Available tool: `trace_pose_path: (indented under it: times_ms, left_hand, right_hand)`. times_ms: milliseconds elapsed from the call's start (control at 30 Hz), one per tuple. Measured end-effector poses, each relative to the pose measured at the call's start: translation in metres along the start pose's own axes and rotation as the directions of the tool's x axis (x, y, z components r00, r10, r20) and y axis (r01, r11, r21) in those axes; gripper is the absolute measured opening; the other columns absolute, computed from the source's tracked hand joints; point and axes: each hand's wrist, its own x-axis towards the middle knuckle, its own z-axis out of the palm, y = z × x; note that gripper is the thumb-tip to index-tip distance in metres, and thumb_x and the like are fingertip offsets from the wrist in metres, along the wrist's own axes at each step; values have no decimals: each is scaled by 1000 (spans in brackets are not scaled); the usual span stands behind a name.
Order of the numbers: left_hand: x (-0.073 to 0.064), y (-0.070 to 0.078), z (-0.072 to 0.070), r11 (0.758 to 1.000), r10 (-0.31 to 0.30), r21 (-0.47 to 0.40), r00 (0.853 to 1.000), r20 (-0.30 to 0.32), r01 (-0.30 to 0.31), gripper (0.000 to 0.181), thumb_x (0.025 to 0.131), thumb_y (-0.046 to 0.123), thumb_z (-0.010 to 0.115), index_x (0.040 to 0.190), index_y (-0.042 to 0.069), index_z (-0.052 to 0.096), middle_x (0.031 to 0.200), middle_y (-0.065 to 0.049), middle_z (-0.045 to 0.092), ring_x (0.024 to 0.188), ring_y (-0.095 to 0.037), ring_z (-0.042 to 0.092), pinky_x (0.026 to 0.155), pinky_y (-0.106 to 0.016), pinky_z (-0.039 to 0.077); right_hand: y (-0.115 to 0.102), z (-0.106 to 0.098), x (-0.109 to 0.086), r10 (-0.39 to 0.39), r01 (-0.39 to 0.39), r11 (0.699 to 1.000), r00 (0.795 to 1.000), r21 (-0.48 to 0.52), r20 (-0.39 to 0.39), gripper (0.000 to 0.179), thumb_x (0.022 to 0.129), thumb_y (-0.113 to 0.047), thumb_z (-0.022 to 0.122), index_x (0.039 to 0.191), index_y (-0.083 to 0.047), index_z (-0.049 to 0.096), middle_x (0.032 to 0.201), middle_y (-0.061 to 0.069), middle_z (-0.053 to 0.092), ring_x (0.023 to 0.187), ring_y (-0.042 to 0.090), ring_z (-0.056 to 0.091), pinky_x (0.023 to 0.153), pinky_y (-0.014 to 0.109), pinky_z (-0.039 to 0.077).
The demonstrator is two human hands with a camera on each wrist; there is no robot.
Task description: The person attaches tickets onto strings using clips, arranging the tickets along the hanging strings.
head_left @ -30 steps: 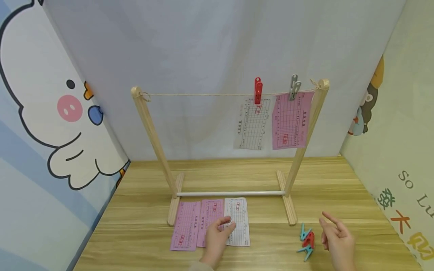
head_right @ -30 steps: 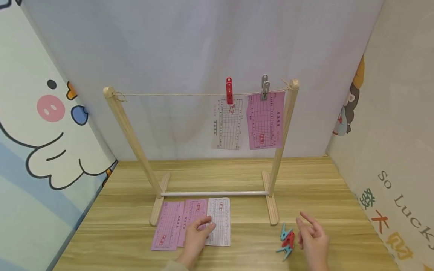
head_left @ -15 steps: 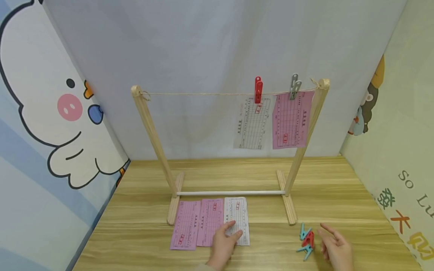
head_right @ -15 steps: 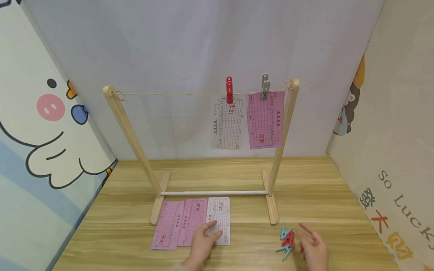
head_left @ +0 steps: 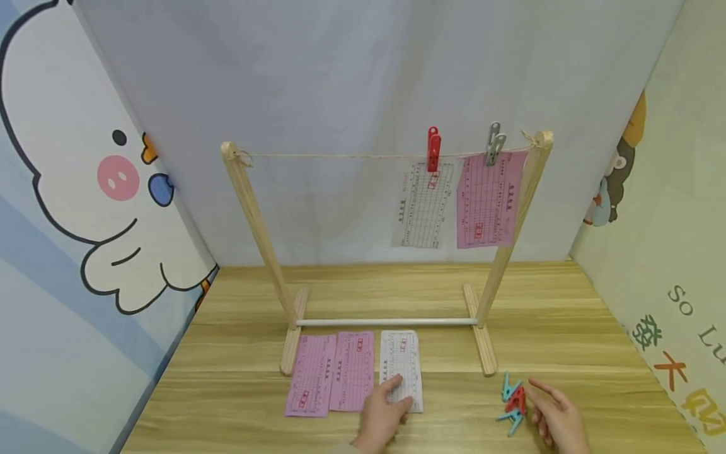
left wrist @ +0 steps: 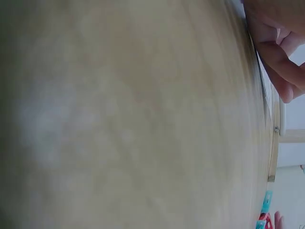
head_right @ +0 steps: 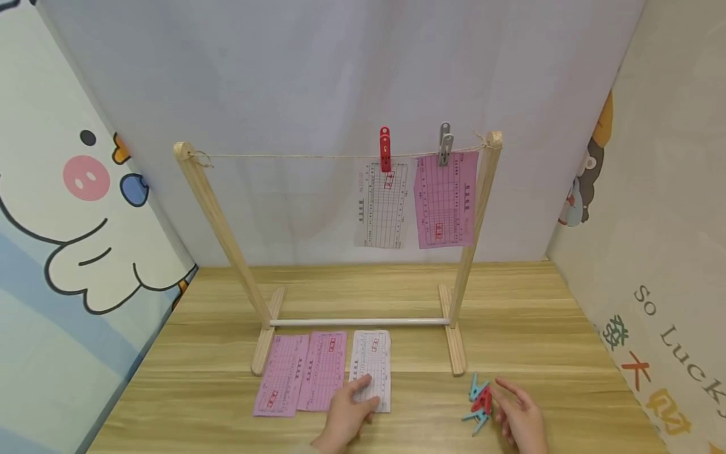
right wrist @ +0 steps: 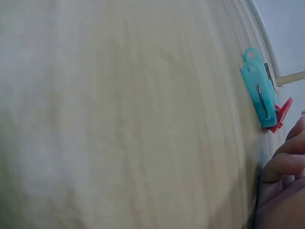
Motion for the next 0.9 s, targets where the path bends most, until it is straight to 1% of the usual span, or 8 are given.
trace_pose_path:
  times_ms: [100, 267, 367, 400, 533, 633, 733, 900]
  left_hand:
    - [-3, 0, 1, 1000, 2, 1, 1000, 21, -2, 55, 83, 8, 73, 135, 2, 57, 114, -20, 68, 52, -8, 53, 41, -18, 39]
    - [-6, -1, 2, 1000, 3, 0, 998, 55, -3, 53, 84, 8, 73, 134, 2, 58, 79, -6, 69, 49, -6, 51, 41, -17, 37]
    - [-6, -1, 2, 1000, 10, -8, 998, 63, -10, 50, 84, 8, 73, 132, 2, 60, 71, -4, 66, 48, -5, 49, 42, -15, 36]
    - [-6, -1, 2, 1000, 20, -12, 998, 57, -19, 48, 84, 8, 73, 130, 1, 61, 78, -6, 68, 49, -5, 50, 42, -15, 37]
    - [-4, 3, 2, 997, 58, 45, 998, -28, -56, 40, 83, 10, 74, 122, 6, 67, 94, -15, 72, 57, -15, 60, 48, -24, 48]
    - [0, 7, 1, 984, 101, 159, 985, -139, -78, 37, 80, 12, 78, 116, 10, 70, 106, -18, 72, 85, -30, 70, 72, -41, 58]
    - [4, 10, 0, 964, 135, 254, 965, -223, -77, 40, 75, 14, 82, 113, 10, 70, 120, -16, 68, 113, -37, 63, 95, -53, 50]
    - [11, 13, -1, 941, 128, 336, 959, -254, -36, 51, 70, 18, 86, 116, 8, 68, 115, -10, 67, 109, -30, 63, 96, -49, 49]
  right_hand:
    - [-2, 0, 3, 22, -21, 1000, 1000, -21, 16, 11, 95, -37, 65, 104, -42, 62, 59, -5, 56, 43, 6, 45, 41, 22, 40]
    - [-5, 1, 6, 51, -48, 996, 998, -76, 42, 53, 95, -35, 65, 139, -8, 53, 59, -3, 57, 40, 6, 42, 40, 20, 39]
    - [-5, 1, 6, 58, -54, 995, 997, -88, 42, 54, 94, -35, 66, 139, -8, 53, 59, -2, 57, 39, 6, 40, 39, 20, 37]
    - [-5, 1, 6, 57, -53, 995, 998, -90, 40, 53, 94, -35, 66, 138, -9, 54, 59, -2, 57, 39, 6, 40, 38, 20, 37]
    - [-3, 0, 6, 60, -56, 993, 998, -102, 34, 57, 93, -34, 68, 140, -7, 52, 59, -2, 56, 38, 6, 39, 37, 21, 36]
    - [-1, 0, 7, 64, -59, 991, 997, -119, 38, 67, 93, -33, 68, 146, -2, 43, 58, -3, 55, 38, 6, 40, 37, 21, 37]
    - [1, 0, 8, 72, -67, 990, 997, -128, 36, 71, 90, -37, 70, 145, -1, 43, 58, -4, 56, 40, 6, 42, 38, 21, 38]
    - [4, 0, 5, 67, -61, 987, 997, -148, 34, 76, 86, -46, 74, 142, -1, 48, 58, -4, 57, 42, 7, 43, 39, 23, 39]
